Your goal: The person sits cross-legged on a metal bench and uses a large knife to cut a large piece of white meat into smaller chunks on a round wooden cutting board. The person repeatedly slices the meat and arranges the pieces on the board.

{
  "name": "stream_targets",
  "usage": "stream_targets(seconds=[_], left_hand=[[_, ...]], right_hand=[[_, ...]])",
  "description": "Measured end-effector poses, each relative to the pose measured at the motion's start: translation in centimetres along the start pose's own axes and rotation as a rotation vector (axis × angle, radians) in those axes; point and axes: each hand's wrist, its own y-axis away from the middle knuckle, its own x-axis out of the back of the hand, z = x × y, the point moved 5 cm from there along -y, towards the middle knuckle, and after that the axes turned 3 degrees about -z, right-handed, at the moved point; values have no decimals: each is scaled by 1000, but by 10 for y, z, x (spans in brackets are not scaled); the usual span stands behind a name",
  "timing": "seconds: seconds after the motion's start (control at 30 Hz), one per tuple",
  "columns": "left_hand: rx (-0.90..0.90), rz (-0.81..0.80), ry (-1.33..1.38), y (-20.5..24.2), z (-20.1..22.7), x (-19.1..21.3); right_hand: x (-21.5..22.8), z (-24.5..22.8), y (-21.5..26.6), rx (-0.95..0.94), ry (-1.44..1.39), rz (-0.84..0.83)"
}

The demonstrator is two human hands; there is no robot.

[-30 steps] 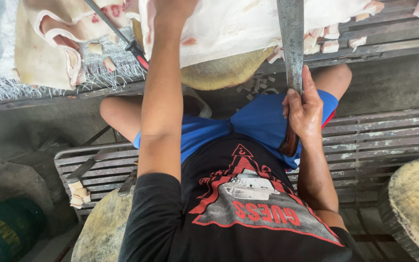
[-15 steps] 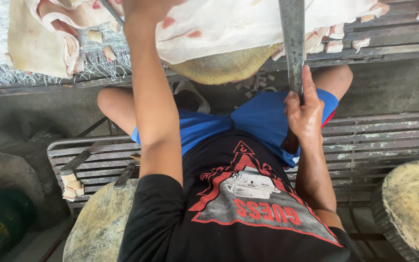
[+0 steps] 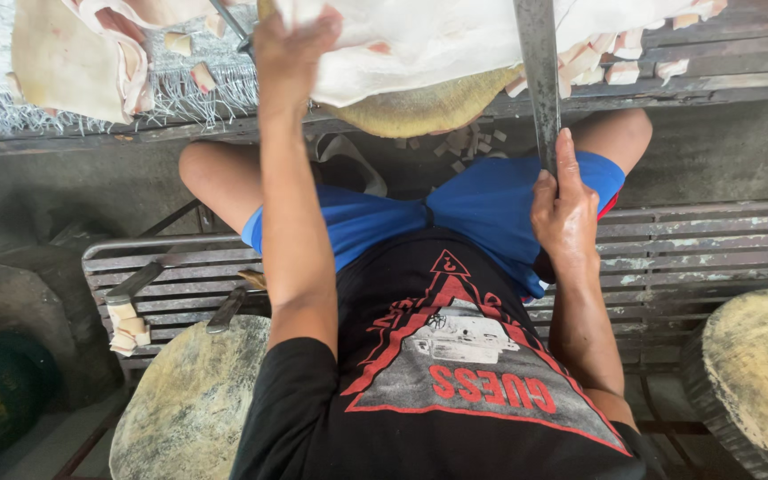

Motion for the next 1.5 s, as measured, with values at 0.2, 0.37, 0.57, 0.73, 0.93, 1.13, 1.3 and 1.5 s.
stream_targets(seconds=[0.2,0.37,0.57,0.73,0.93,1.13,1.3,1.5], left_hand=[[-43,230,311,50,11,5],[8,272,353,85,-7,-19],[-34,263,307,106,-13,-24],[-49,236,402,104,-17,-32],[-5,189,458,77,-2,-21],[11,151,430,70,10,-12],[45,198,454,124,-8,-17],[69,287,351,107,-21,-9]], right_hand=[[-2,2,6,27,104,-50],[-16,-5,9,190,238,-50],[14,-8,23,99,174,-39],[70,-11,51,268,-39,335],[-10,8,42,272,284,-92],[-7,4,32,284,157,12],[-4,5,24,96,94,0],[1,-11,38,209,203,-11]])
